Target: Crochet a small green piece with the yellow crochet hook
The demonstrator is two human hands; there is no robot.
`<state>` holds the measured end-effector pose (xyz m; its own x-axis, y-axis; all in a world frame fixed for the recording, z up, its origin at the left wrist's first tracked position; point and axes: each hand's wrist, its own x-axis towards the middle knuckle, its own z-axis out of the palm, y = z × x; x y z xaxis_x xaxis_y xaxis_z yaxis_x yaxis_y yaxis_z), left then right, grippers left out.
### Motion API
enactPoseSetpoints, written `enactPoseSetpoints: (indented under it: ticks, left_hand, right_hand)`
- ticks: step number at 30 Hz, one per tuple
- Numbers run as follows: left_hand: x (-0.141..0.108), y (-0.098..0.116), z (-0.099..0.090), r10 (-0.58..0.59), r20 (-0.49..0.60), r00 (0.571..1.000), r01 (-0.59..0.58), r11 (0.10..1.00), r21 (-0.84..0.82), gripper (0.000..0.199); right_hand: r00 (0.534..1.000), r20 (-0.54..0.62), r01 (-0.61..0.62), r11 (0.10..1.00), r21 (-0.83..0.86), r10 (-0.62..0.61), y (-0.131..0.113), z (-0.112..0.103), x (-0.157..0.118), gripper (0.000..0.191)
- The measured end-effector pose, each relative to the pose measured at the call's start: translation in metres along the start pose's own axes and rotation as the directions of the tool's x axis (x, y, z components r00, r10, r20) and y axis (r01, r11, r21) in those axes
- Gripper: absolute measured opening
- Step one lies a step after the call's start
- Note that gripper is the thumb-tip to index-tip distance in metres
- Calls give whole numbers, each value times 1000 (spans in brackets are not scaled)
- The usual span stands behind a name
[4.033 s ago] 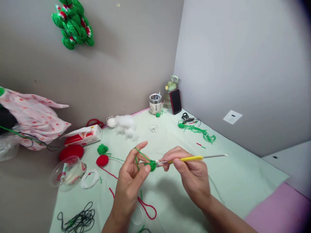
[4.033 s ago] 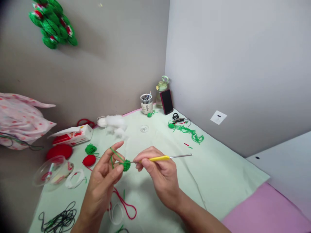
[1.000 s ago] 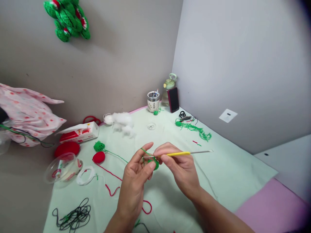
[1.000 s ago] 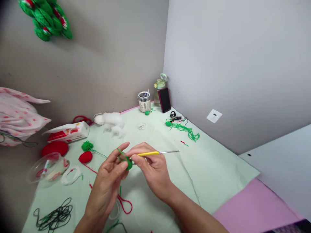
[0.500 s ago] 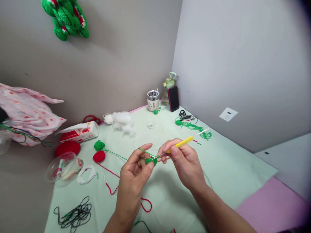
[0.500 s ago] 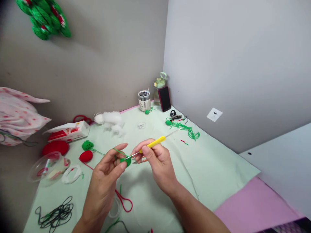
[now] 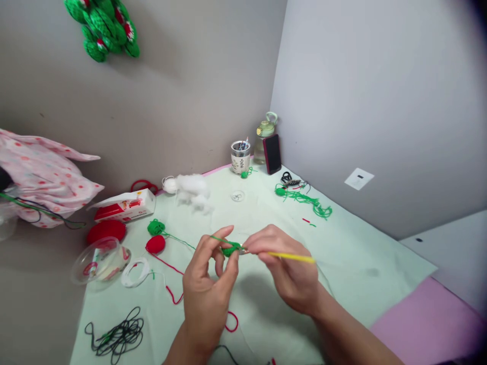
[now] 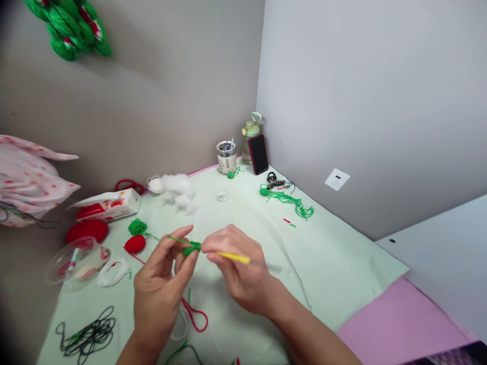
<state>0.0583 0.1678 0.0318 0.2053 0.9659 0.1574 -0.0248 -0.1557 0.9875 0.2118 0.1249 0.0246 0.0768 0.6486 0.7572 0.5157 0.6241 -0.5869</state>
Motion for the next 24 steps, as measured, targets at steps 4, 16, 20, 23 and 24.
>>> enactPoseSetpoints:
  ticks: [4,16,20,23,24]
  left_hand:
    - [-4,3,5,-146,41,988,151,974,-172,50]
    - [10,8,-8,-280,369,887,429,795,-429,58]
    - [7,7,-5,-274,320,907,382,855,-351,57]
    - [8,5,-5,-252,273,929,337,880,-334,53]
    - [8,5,-5,-245,263,933,326,886,-331,52]
  right_hand:
    - [973,31,227,924,-307,-229,-2,6,-6,28]
    - [910,-70,-306,775,553,409,-1,7,-1,20]
    - [896,-25,-356,750,558,444,3,7,-3,21]
    - [896,-21,-350,736,580,443,5,5,-3,19]
    - [896,-26,-346,734,584,443,5,5,-3,19]
